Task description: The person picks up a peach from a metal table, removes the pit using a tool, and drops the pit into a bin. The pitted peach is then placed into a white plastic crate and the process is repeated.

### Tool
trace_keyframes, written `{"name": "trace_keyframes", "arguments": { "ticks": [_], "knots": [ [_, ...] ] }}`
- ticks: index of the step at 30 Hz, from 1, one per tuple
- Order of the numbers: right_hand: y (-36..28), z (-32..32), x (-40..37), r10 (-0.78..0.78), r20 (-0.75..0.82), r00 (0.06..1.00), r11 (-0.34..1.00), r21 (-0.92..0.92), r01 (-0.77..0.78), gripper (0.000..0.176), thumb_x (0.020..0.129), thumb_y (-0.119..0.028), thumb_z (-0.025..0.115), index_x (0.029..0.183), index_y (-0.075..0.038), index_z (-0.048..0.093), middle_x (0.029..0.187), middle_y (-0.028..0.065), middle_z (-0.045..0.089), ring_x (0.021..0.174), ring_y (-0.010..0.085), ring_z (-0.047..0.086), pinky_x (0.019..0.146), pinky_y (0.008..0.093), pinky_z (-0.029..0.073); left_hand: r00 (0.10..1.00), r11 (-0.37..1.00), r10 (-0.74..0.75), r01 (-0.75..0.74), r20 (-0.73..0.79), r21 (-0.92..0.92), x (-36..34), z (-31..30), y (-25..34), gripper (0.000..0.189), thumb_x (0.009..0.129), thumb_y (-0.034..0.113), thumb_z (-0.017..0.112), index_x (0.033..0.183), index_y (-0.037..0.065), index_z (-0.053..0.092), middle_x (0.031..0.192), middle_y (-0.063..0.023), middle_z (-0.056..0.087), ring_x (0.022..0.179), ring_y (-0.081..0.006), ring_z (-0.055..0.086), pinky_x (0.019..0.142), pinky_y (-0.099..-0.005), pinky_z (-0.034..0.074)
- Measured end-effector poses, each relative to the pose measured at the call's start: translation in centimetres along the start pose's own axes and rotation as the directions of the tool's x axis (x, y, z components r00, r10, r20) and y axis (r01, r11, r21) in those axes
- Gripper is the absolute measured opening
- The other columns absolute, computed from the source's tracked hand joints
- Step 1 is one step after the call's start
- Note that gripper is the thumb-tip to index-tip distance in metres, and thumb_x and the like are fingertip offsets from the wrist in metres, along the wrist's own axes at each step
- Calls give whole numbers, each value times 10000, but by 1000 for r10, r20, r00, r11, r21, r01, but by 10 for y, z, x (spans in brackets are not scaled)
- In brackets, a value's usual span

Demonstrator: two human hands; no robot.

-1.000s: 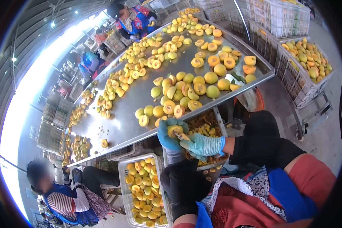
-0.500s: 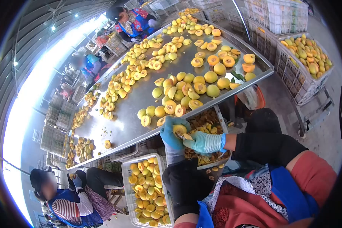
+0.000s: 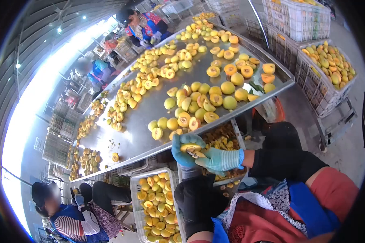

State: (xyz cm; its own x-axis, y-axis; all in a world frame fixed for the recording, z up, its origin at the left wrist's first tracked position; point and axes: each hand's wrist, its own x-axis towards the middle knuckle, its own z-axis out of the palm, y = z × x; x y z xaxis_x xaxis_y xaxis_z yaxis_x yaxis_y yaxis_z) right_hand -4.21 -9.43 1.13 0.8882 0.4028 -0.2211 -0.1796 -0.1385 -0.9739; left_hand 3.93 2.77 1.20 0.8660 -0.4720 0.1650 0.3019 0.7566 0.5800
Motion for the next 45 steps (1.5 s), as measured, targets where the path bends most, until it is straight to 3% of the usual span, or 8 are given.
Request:
{"name": "trace_keyframes", "arguments": {
  "ticks": [5, 8, 13, 28, 31, 38, 40, 45],
  "knots": [
    [30, -9, 10, -398, -107, 911, 823, -481, 303, 473, 964, -472, 474, 1021, -21, 603, 746, 162, 627, 590, 247, 595, 633, 410, 499, 1000, 826, 20, -30, 23, 564, -4, 9, 4, 578, 1001, 431, 398, 698, -23, 589, 681, -157, 627, 611, -266, 610, 613, -349, 510],
    [-22, -14, -20, 207, 117, 971, 978, -53, -202, 453, 971, -450, 475, 1065, -21, 584, 753, 158, 625, 590, 237, 594, 636, 417, 499, 1000, 970, -13, 13, -1, 244, -6, 6, -3, 554, 1001, 430, 403, 721, -5, 599, 697, -149, 626, 599, -273, 603, 603, -361, 506],
    [22, 7, 1, -440, -193, 877, 835, -446, 321, 399, 960, -428, 500, 1123, -79, 605, 864, 220, 666, 725, 374, 654, 703, 463, 510, 999, 982, 28, -21, 37, -188, -3, 7, -4, 398, 1001, 416, 431, 808, 110, 597, 829, -70, 650, 781, -238, 594, 686, -384, 486],
    [10, -11, -20, -427, -50, 903, 630, -732, 258, 337, 900, -446, 564, 1016, -132, 601, 807, 185, 663, 738, 405, 640, 670, 519, 497, 950, 930, 273, -220, -153, 295, -30, -5, 12, 260, 973, 389, 475, 948, 166, 605, 907, 16, 620, 872, -165, 583, 760, -324, 493],
    [22, -19, -21, -273, -81, 959, 570, -816, 94, 263, 874, -401, 588, 933, -154, 655, 833, 161, 679, 752, 381, 651, 665, 491, 498, 864, 855, 233, -401, -447, -329, -37, -7, 66, 120, 911, 208, 588, 932, 94, 619, 852, 5, 625, 818, -140, 610, 797, -269, 549],
    [37, -46, -4, -183, -347, 920, 639, -753, -157, 249, 908, -325, 535, 1049, -143, 630, 902, 156, 658, 837, 374, 639, 742, 478, 499, 724, 844, 468, -197, -507, 498, -120, -39, 172, 351, 968, 376, 495, 805, 79, 587, 816, -51, 597, 747, -194, 574, 702, -312, 483],
    [48, -52, 4, -417, -264, 870, 553, -833, 13, 251, 912, -311, 506, 1065, -143, 613, 947, 182, 625, 843, 379, 636, 733, 482, 501, 793, 49, 574, 214, -203, 976, -155, -86, 191, 397, 965, 382, 519, 914, 10, 645, 844, -78, 630, 769, -193, 588, 732, -322, 482],
    [7, -37, -6, -315, -327, 891, 725, -689, 4, 394, 907, -416, 541, 964, -26, 557, 832, 239, 661, 799, 429, 644, 740, 521, 494, 779, -158, 618, 251, -102, 955, -85, -92, 181, 502, 963, 378, 533, 1186, -66, 606, 1014, -162, 692, 879, -191, 620, 790, -349, 479]
  ]
}}
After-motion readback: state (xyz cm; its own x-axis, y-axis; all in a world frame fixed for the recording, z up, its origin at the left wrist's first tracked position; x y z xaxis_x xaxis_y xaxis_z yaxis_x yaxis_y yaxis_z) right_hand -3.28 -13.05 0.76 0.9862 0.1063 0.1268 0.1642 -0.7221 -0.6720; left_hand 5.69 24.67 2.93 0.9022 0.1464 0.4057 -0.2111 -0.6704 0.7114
